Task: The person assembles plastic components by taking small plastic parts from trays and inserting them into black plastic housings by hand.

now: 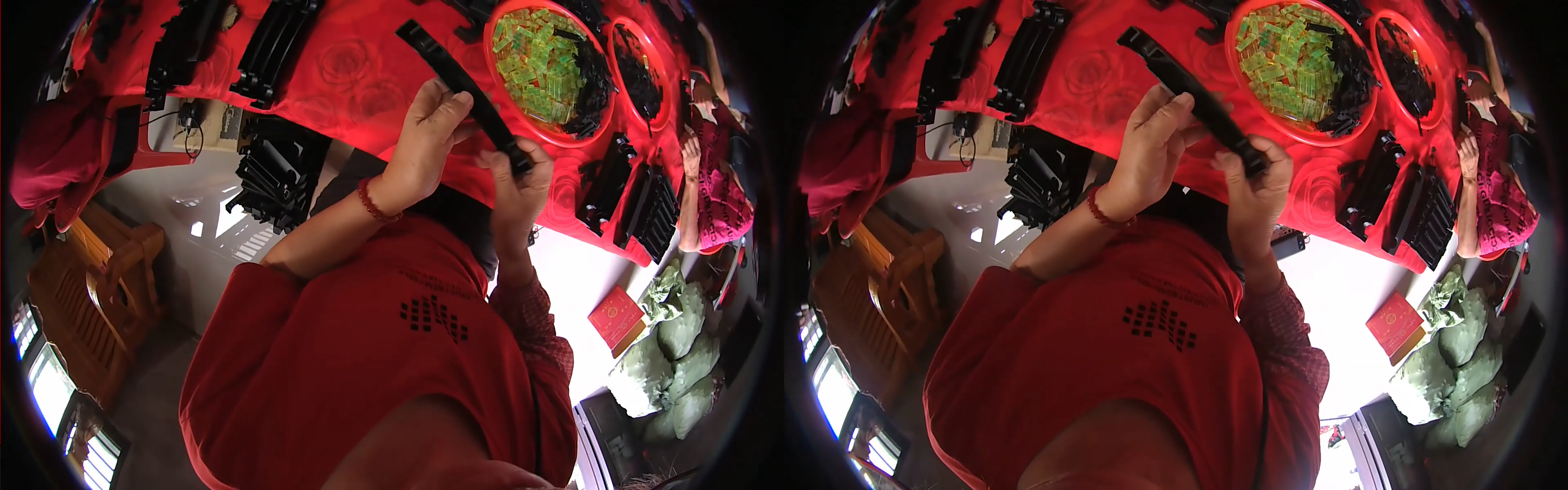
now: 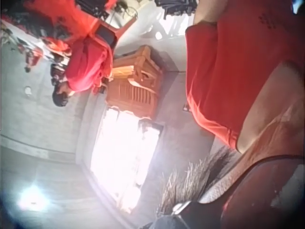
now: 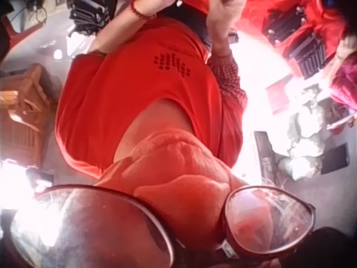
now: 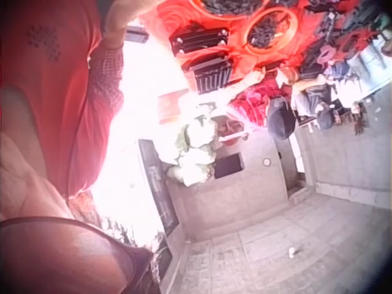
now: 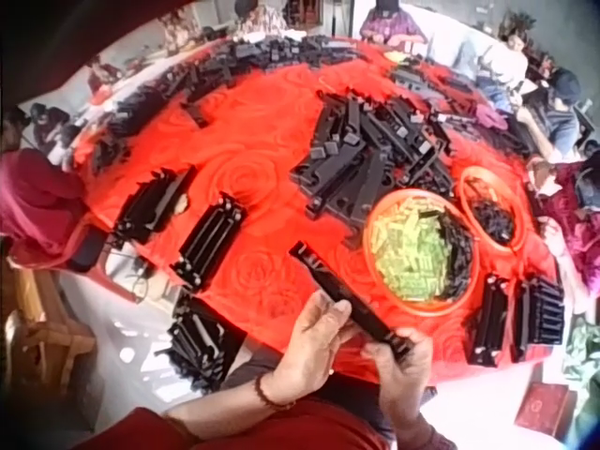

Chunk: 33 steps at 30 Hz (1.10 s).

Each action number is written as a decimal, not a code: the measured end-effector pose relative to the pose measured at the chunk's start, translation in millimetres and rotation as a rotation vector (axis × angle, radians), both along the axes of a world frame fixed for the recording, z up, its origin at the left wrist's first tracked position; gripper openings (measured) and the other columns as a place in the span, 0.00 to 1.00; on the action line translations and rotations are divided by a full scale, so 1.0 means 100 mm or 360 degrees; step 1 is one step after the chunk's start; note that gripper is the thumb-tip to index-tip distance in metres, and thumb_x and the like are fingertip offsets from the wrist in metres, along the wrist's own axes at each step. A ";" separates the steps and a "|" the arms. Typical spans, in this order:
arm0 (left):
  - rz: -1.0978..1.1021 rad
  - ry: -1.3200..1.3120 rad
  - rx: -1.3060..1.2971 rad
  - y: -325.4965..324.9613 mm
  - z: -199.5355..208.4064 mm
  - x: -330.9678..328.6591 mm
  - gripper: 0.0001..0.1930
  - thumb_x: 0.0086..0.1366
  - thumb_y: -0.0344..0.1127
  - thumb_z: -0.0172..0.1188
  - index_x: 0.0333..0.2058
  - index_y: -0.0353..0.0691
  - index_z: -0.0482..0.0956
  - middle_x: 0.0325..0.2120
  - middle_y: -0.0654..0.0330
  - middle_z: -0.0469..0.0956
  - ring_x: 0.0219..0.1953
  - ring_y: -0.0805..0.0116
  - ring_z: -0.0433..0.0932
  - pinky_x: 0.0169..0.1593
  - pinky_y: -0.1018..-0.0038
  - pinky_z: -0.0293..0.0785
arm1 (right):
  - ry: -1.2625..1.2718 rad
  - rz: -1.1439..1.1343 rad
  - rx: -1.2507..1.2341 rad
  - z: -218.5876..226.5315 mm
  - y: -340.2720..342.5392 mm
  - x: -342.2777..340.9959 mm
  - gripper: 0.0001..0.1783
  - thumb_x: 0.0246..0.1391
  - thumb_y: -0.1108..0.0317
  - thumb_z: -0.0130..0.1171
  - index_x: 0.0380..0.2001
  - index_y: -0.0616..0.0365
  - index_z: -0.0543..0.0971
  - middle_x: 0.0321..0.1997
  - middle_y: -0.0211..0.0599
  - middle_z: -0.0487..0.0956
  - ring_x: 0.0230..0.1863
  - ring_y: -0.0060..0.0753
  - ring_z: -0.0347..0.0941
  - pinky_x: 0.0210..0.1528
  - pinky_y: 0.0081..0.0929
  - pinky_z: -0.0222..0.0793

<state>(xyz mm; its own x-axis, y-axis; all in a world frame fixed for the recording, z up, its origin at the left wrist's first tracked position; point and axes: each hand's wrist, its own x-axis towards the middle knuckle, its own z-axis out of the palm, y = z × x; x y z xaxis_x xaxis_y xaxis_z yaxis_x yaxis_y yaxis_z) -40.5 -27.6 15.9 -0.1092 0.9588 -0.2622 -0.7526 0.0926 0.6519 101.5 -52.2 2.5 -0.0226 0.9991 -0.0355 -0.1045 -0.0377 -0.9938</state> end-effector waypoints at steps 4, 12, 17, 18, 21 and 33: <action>0.0129 0.0398 0.0091 0.02 -0.07 -0.01 0.14 0.74 0.36 0.46 0.52 0.34 0.65 0.36 0.61 0.74 0.40 0.73 0.76 0.46 0.75 0.74 | -0.0390 0.0277 0.0081 -0.11 -0.10 -0.05 0.26 0.57 0.79 0.61 0.56 0.63 0.64 0.48 0.39 0.72 0.45 0.24 0.72 0.48 0.22 0.72; -0.0063 0.0975 0.0146 -0.06 0.01 -0.15 0.14 0.76 0.37 0.46 0.53 0.35 0.67 0.34 0.65 0.74 0.33 0.78 0.74 0.40 0.80 0.72 | -0.0952 0.0555 0.0358 0.10 0.07 0.05 0.18 0.61 0.78 0.50 0.55 0.66 0.69 0.50 0.48 0.75 0.46 0.41 0.77 0.49 0.30 0.73; -0.0198 0.1211 0.0286 -0.12 -0.15 -0.10 0.15 0.75 0.33 0.47 0.56 0.32 0.68 0.35 0.65 0.75 0.35 0.78 0.73 0.42 0.81 0.71 | -0.0587 0.0142 0.0406 0.35 0.41 -0.04 0.16 0.69 0.71 0.47 0.57 0.64 0.70 0.52 0.43 0.77 0.48 0.29 0.76 0.53 0.28 0.70; -0.0209 0.1331 0.0385 -0.13 -0.17 -0.10 0.16 0.75 0.32 0.47 0.57 0.32 0.69 0.34 0.65 0.75 0.35 0.78 0.73 0.43 0.81 0.71 | -0.0577 0.0106 0.0547 0.37 0.49 -0.06 0.17 0.70 0.69 0.46 0.58 0.64 0.70 0.52 0.42 0.77 0.48 0.29 0.76 0.53 0.26 0.70; -0.0312 0.1541 0.0401 -0.18 -0.15 -0.10 0.16 0.75 0.33 0.48 0.56 0.31 0.70 0.35 0.64 0.76 0.36 0.78 0.74 0.43 0.81 0.71 | -0.0524 0.0057 0.0587 0.48 0.59 -0.10 0.19 0.72 0.65 0.43 0.59 0.64 0.70 0.51 0.40 0.77 0.47 0.26 0.75 0.53 0.24 0.70; -0.0214 0.0681 0.0162 -0.26 -0.13 -0.03 0.13 0.70 0.33 0.59 0.48 0.31 0.77 0.32 0.66 0.79 0.35 0.81 0.73 0.40 0.81 0.72 | -0.0882 -0.0019 0.0778 0.44 0.48 -0.10 0.17 0.72 0.69 0.39 0.54 0.68 0.73 0.43 0.34 0.76 0.41 0.18 0.69 0.47 0.16 0.65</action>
<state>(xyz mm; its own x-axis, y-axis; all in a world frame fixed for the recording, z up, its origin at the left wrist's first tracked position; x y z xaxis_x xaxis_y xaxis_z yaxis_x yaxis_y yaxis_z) -43.7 -53.7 3.0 -0.0600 0.9905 -0.1241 -0.3994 0.0901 0.9124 91.6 -4.5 46.9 -0.1197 0.9039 0.4106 0.4200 0.4209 -0.8040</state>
